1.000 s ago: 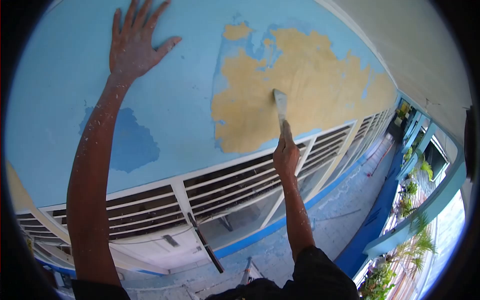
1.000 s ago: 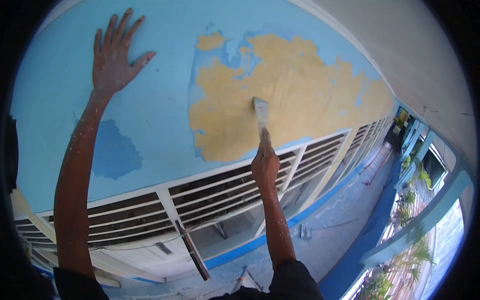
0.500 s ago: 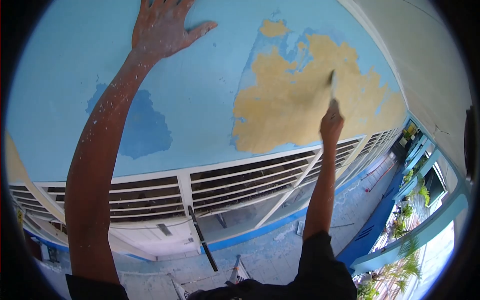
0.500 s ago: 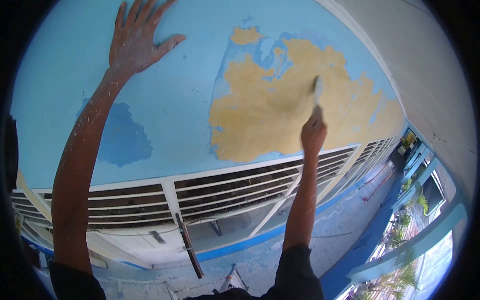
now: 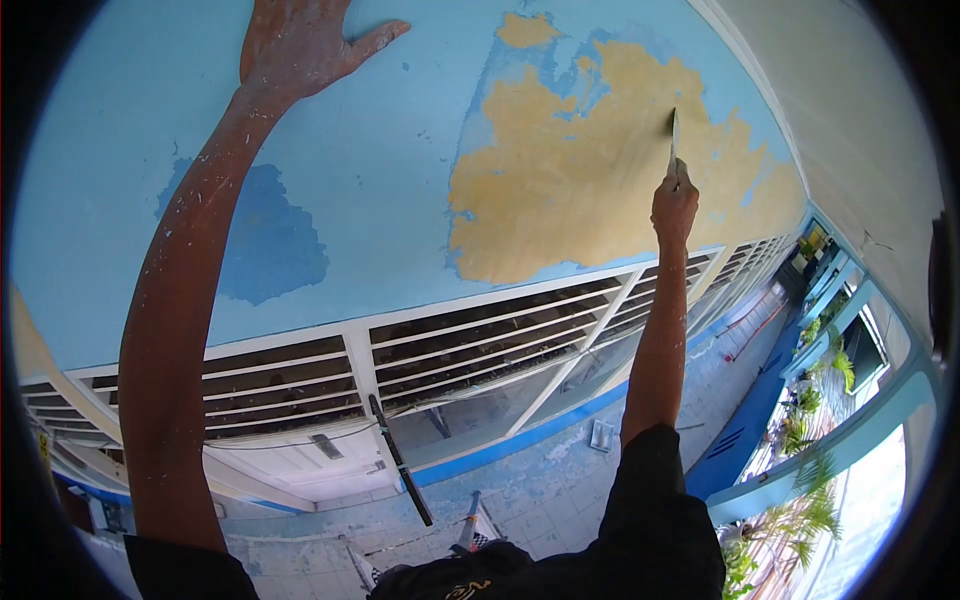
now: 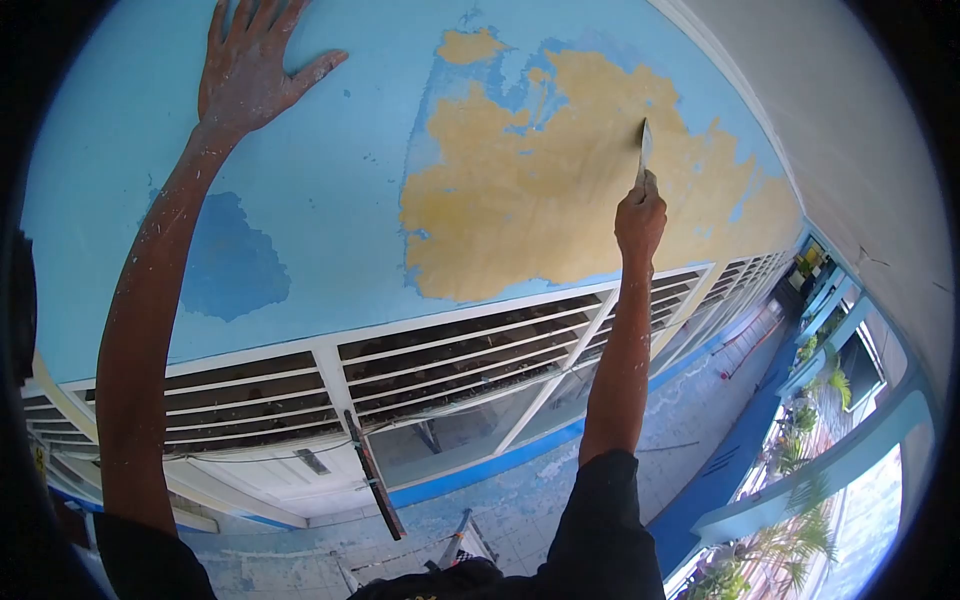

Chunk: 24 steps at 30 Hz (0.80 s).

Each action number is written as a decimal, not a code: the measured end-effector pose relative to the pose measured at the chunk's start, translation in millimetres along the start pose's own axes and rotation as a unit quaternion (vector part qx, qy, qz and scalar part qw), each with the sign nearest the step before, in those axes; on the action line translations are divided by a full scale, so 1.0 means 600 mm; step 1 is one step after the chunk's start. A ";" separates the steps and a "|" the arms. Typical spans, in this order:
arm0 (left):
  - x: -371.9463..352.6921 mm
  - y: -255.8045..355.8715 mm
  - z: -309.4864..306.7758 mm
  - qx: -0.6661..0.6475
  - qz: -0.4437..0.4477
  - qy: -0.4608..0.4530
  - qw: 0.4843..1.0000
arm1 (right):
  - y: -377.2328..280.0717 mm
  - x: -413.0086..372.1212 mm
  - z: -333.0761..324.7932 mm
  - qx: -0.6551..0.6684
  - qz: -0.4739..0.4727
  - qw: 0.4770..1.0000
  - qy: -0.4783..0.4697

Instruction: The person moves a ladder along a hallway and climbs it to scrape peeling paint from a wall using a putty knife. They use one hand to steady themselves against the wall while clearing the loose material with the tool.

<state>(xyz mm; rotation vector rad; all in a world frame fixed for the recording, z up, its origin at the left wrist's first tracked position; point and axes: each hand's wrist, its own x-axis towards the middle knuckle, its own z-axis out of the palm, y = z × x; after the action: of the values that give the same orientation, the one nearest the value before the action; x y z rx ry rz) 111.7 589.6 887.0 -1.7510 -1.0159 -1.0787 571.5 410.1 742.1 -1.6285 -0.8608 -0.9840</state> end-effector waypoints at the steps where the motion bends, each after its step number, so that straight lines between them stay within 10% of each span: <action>1: 0.001 0.001 0.001 0.001 0.002 0.003 1.000 | 0.001 0.007 0.001 0.003 -0.002 1.000 0.005; 21: -0.001 0.001 0.001 0.007 -0.003 -0.005 1.000 | -0.023 0.121 -0.071 -0.056 0.071 0.992 -0.082; 24: -0.005 0.008 -0.013 0.020 -0.014 -0.017 1.000 | 0.021 0.099 -0.050 -0.116 -0.130 0.985 0.006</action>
<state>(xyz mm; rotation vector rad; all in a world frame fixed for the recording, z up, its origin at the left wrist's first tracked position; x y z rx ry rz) 113.4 580.3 885.6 -1.7333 -1.0783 -1.0414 601.6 382.4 795.7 -1.7317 -0.9973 -1.3150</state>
